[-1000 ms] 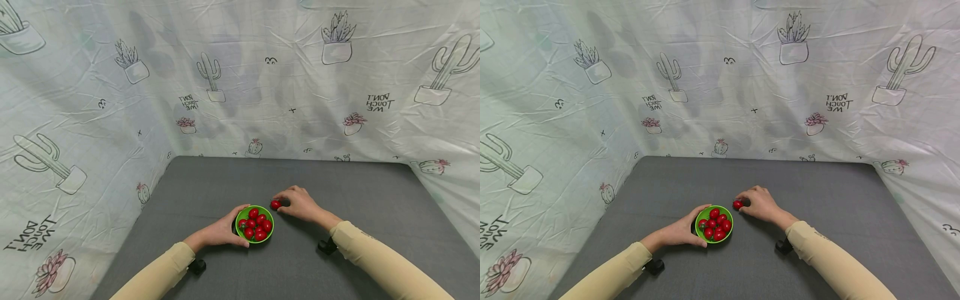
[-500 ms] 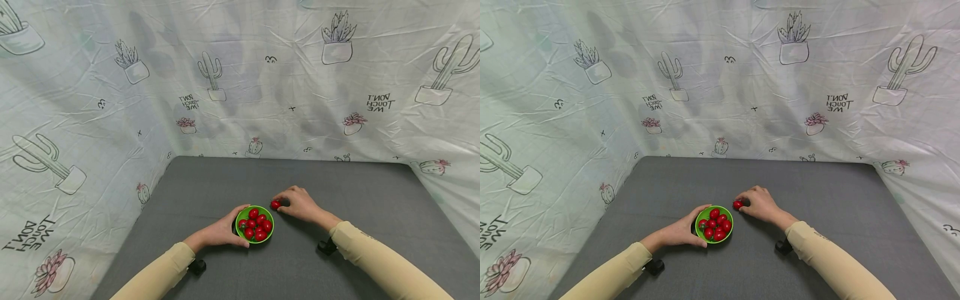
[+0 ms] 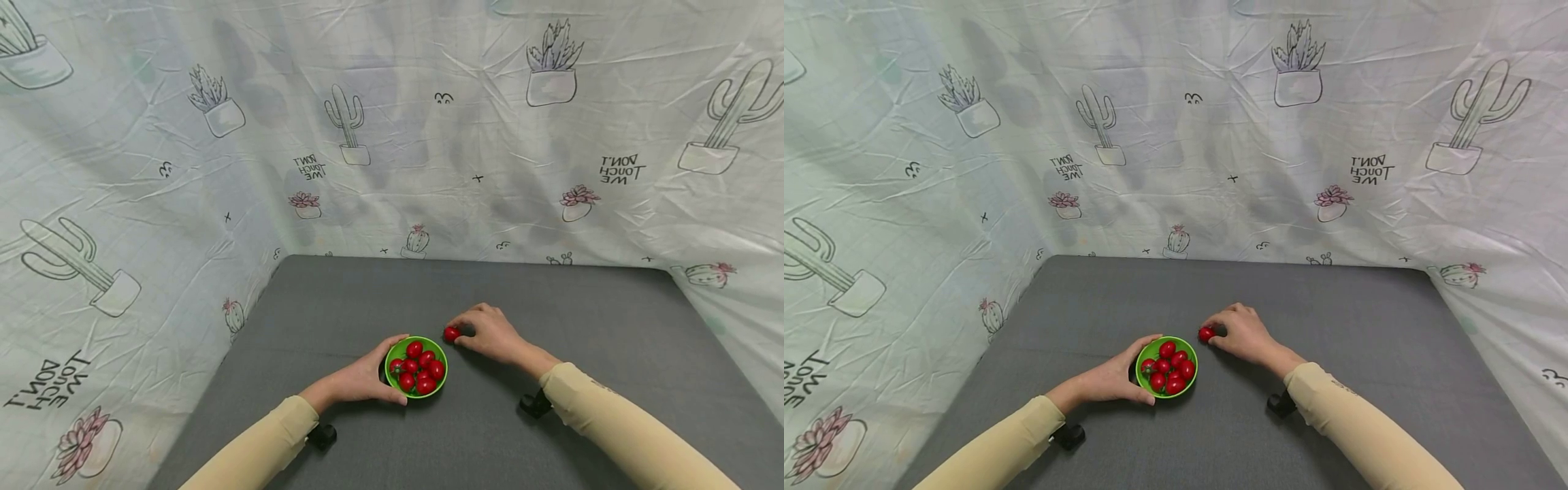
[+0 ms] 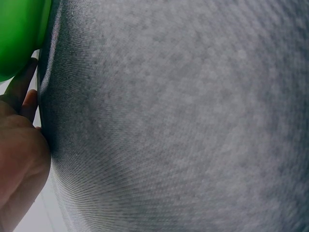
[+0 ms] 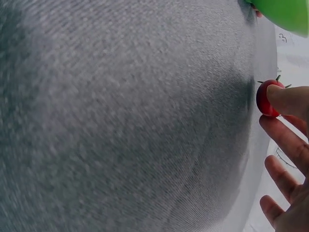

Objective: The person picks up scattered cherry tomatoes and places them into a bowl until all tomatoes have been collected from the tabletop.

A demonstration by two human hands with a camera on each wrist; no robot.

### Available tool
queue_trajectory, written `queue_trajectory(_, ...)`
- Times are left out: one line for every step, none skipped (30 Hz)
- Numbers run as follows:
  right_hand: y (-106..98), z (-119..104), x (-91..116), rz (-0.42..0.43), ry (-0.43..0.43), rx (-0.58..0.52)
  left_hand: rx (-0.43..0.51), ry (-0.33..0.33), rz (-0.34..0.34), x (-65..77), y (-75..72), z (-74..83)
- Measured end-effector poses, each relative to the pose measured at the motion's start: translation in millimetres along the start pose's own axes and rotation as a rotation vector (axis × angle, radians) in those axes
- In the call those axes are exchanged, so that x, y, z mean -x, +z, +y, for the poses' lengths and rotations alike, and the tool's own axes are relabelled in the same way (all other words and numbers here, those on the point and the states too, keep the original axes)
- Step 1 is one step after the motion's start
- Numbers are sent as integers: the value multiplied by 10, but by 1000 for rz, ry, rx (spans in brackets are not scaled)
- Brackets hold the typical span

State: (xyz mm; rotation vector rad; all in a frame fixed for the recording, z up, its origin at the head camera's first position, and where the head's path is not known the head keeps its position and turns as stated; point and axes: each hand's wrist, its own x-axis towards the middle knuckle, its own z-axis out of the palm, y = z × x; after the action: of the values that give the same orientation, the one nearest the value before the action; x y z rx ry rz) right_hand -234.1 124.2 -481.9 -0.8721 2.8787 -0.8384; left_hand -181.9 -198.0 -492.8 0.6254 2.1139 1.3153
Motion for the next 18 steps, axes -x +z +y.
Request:
queue_trajectory(-10, 3, 1, 2, 1, -2, -1, 1, 1, -1, 0, -1)
queue_trajectory(-20, 4, 1, 5, 0, -4, 0, 1, 1, -2, 0, -2)
queue_trajectory(-32, 3, 0, 6, 2, -8, 1, 2, 1, -3, 0, -4)
queue_trajectory(-44, 3, 1, 8, 1, -9, 0, 4, 2, -3, 0, -6)
queue_trajectory(-59, 0, 1, 7, 4, -15, -1, 5, 3, -2, 0, -8)
queue_trajectory(-75, -3, 2, 9, 4, -19, 0, 5, 3, -3, 0, -9)
queue_trajectory(-93, -7, 4, 10, 5, -21, 0, 6, 3, -3, 0, -10)
queue_trajectory(-112, -13, 5, 13, 4, -26, 1, 6, 4, -3, 0, -12)
queue_trajectory(-131, -18, 7, 16, 4, -30, 2, 5, 3, -3, 0, -12)
queue_trajectory(-152, -25, 9, 21, -1, -31, 3, 6, 3, -3, -1, -13)
queue_trajectory(-172, -33, 12, 25, -2, -35, 5, 5, 3, -4, -1, -13)
queue_trajectory(-190, -40, 14, 29, -3, -35, 7, 4, 2, -4, -1, -13)
queue_trajectory(-204, -43, 14, 33, -6, -33, 10, 4, 1, -4, -1, -13)
queue_trajectory(-218, -50, 15, 36, -7, -31, 11, 4, 1, -3, -2, -13)
queue_trajectory(-232, -59, 17, 40, -7, -29, 13, 4, 0, -3, -3, -13)
queue_trajectory(-245, -68, 19, 43, -7, -26, 14, 5, 0, -3, -3, -12)
queue_trajectory(-256, -78, 21, 45, -3, -27, 15, 4, -1, -3, -4, -12)
queue_trajectory(-268, -87, 24, 49, -4, -26, 15, 5, -1, -2, -5, -11)
